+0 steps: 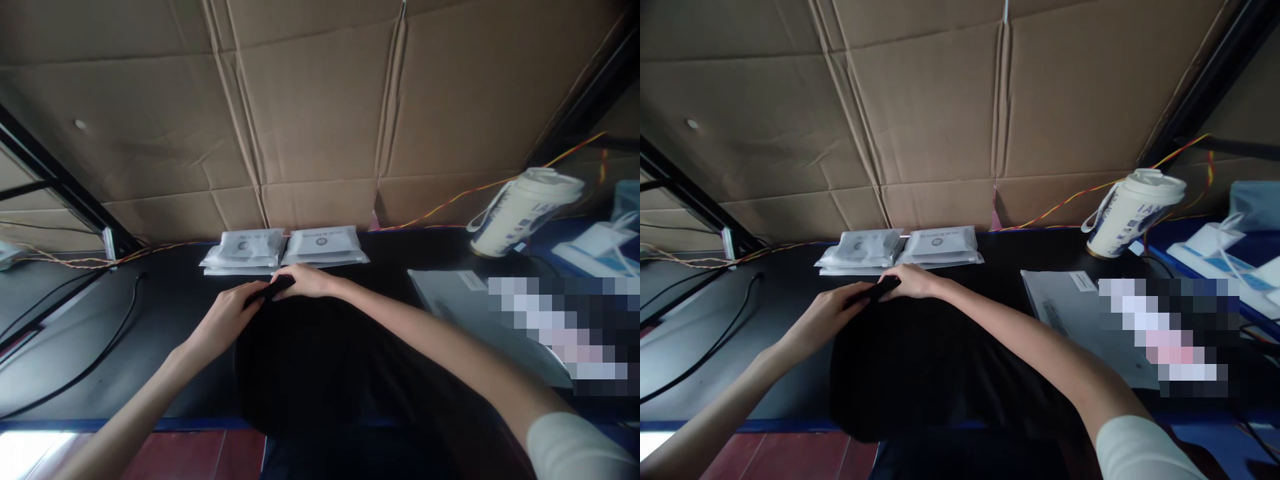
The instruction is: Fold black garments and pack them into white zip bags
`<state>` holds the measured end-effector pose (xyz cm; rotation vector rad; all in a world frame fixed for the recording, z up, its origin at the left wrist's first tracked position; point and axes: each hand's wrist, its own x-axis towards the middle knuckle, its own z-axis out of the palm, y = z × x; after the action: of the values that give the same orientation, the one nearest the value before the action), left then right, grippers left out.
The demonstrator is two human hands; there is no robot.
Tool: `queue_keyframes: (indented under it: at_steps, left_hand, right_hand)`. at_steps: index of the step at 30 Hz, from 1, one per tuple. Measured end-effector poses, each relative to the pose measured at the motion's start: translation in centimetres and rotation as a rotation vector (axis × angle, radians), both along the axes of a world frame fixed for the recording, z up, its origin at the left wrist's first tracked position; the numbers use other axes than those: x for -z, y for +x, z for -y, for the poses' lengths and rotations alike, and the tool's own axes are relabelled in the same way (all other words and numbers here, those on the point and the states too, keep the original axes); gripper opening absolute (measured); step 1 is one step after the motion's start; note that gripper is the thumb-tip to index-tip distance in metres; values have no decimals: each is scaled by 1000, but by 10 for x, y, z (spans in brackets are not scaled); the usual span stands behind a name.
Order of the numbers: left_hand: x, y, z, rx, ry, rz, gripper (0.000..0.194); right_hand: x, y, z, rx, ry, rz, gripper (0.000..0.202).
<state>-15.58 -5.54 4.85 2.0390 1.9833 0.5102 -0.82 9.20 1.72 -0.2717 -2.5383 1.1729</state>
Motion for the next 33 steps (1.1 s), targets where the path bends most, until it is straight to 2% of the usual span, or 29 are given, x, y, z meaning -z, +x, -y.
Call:
queue_keyframes:
  at_steps: [2,5,7,11,15,23,28,33]
  left_hand:
    - [5,1,6,-65,-24,-44,37]
    - [11,3,15,-209,-119,-187,53]
    - [11,3,22,-240,-196,-237,51]
    - [-3,-4,33,-177,-267,-133,30]
    - [-14,-8,40,-136,-264,-77,27]
    - [-9,-8,31,-119,-287,-137,27]
    - [-8,-13,33,-43,-259,-160,29]
    - [-6,-13,42,-38,-291,-125,28]
  right_hand:
    - [13,-2,1,56,-44,-50,25]
    - [27,0,7,127,-86,-110,27]
    - [32,1,11,171,-108,-148,30]
    - [34,4,21,228,-133,-201,38]
    - [30,8,28,197,-207,-243,35]
    - [19,14,12,163,-572,-191,21]
    - [23,16,-6,107,-654,-95,27]
    - [26,12,-3,161,-636,-133,30]
